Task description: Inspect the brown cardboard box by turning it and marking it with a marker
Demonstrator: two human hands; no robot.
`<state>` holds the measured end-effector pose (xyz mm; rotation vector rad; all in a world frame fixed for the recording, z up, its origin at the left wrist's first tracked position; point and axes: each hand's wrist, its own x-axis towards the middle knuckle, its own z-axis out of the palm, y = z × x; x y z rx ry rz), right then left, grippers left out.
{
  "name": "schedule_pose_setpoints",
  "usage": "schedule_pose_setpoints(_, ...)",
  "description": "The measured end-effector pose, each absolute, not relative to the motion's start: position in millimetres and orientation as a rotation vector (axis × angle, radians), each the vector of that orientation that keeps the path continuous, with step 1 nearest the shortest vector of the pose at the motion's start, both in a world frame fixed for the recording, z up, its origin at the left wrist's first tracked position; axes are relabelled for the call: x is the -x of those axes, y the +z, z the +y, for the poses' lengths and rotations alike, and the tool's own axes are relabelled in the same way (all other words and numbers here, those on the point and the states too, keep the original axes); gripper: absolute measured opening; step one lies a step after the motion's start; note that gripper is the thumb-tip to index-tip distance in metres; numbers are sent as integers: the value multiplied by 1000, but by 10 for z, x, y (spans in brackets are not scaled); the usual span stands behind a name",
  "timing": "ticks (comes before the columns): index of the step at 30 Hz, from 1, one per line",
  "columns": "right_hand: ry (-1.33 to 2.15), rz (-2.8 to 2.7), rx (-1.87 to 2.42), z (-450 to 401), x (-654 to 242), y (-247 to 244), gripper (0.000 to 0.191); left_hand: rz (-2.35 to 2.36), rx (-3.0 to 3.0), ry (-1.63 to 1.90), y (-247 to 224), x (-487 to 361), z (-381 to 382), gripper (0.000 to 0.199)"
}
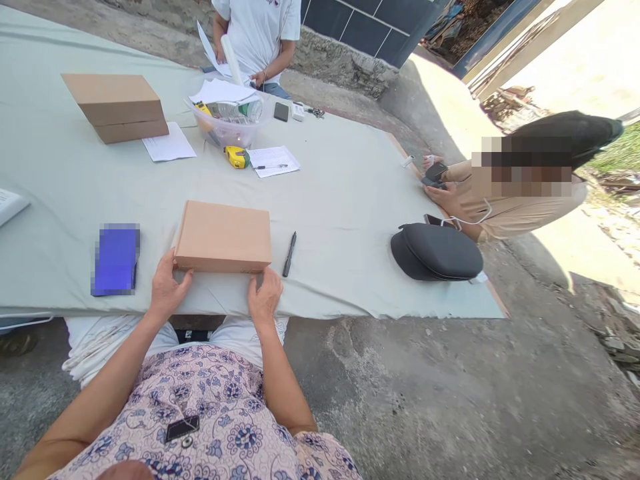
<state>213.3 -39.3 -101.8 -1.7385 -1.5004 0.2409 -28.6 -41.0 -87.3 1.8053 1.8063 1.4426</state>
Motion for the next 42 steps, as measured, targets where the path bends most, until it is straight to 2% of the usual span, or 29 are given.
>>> schedule_pose_setpoints(6, 241, -1492, 1692, -393, -2146, -1019, 26, 1865, -1829, 1425, -913, 290, -408, 62)
schedule_pose_setpoints(10, 246, -1443, 1629, -403, -2150, -1018, 31, 1844, -1748, 1506, -847, 278, -435, 58)
schedule_pose_setpoints(17, 281, -1352, 1480, -497, -2163, -809, 34, 1872, -1807, 1734, -669, 225, -573, 32)
schedule_pose_setpoints(20, 265, -1335, 1398, -513, -2150, -617, 30, 1868, -1846, 1829, -510, 200, -600, 30)
schedule_pose_setpoints(23, 262, -1299, 1335, -441, -2113, -466, 29, 1826, -1869, 1875, -337, 157, -536, 33)
schedule_pose_setpoints(26, 396, -1208, 1330, -308, -2045, -380, 37, 1765, -1802, 1853, -221, 88, -400, 38)
schedule_pose_setpoints(35, 591, -1095, 1475, 24, -1864, -162, 86, 1822, -1462, 1691, -123, -146, -26, 71)
schedule_pose_setpoints(42, 441, -1205, 1574, 163, -1654, -138, 107, 1905, -1523, 1694, -91, -307, 145, 97)
